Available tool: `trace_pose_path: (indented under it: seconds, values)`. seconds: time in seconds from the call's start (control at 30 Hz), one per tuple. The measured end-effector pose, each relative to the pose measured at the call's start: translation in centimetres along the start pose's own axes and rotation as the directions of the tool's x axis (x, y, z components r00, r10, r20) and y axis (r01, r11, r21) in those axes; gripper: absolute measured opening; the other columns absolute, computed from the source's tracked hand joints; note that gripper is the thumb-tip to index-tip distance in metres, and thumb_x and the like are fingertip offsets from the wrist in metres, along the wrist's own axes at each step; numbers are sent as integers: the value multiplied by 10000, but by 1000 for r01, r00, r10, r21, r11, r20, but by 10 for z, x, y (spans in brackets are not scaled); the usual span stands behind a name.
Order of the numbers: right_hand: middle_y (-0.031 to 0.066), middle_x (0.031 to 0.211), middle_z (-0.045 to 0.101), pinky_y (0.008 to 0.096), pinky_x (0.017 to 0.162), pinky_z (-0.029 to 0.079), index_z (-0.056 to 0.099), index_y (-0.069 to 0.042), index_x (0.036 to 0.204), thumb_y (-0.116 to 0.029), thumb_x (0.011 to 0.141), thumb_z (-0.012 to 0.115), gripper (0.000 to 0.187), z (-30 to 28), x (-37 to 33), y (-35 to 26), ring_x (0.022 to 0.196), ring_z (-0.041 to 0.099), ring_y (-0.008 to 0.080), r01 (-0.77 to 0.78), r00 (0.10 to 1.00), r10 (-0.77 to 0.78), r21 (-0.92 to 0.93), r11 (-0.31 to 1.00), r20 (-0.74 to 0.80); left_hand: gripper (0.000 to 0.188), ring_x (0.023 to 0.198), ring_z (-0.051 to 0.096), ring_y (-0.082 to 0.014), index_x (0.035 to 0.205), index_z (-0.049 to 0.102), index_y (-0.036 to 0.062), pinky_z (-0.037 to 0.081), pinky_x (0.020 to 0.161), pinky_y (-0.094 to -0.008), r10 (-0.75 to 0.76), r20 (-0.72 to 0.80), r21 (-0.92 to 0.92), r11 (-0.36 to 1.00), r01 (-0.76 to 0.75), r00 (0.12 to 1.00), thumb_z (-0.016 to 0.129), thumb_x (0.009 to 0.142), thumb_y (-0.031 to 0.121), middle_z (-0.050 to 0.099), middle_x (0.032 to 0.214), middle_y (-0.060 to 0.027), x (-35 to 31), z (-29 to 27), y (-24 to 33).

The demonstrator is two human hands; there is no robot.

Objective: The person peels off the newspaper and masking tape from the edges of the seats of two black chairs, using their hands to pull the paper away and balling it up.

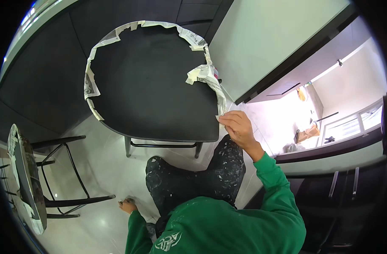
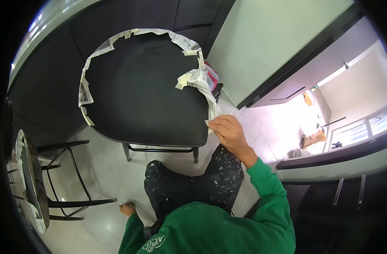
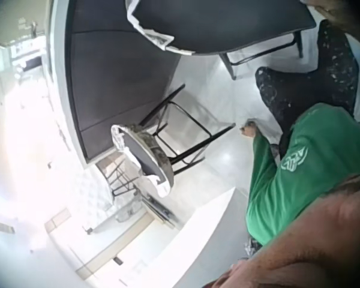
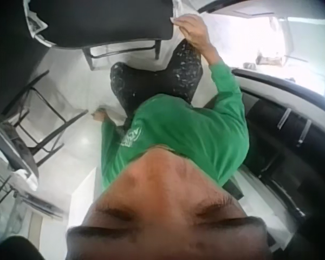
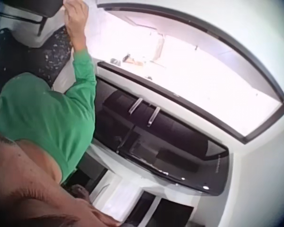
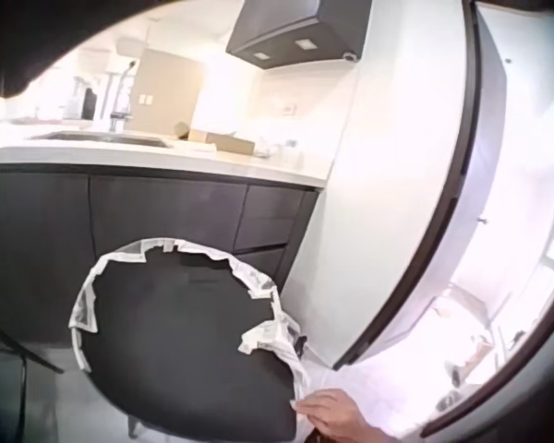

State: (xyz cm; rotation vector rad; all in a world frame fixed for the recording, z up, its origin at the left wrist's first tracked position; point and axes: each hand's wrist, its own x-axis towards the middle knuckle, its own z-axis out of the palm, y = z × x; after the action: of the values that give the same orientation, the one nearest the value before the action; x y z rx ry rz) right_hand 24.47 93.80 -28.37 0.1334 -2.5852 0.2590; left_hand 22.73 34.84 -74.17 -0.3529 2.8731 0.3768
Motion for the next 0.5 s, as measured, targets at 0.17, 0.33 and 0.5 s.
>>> trace_pose_path:
  seconds: [0.17,0.33,0.5]
  values:
    - [84,1026,767,401,907,568,780,-42,1021,83,787,750,267,14,2,2,1029,709,298,-120,990,132,174,977,-58,175,1229,663,-351,960,808,76,456,1090,-527,-126,-88,-188,976,108,988,711,820,117,791,1077,-140,-1,-6,-19]
    - [97,1022,765,388,905,566,768,-25,1036,51,852,750,199,29,-12,-7,1021,714,295,-220,944,287,335,916,-164,358,1145,683,-352,1231,701,-17,540,992,-464,-336,-83,-485,836,257,938,697,892,99,744,1158,-190,10,-9,-19]
    - [77,1028,743,376,927,547,779,-37,1071,-27,929,748,146,12,-2,-13,1040,688,286,-489,764,645,675,553,25,417,1249,624,-307,1395,601,-33,502,1032,-442,-61,-307,-736,648,-197,950,657,995,71,642,1381,-182,19,-63,68]
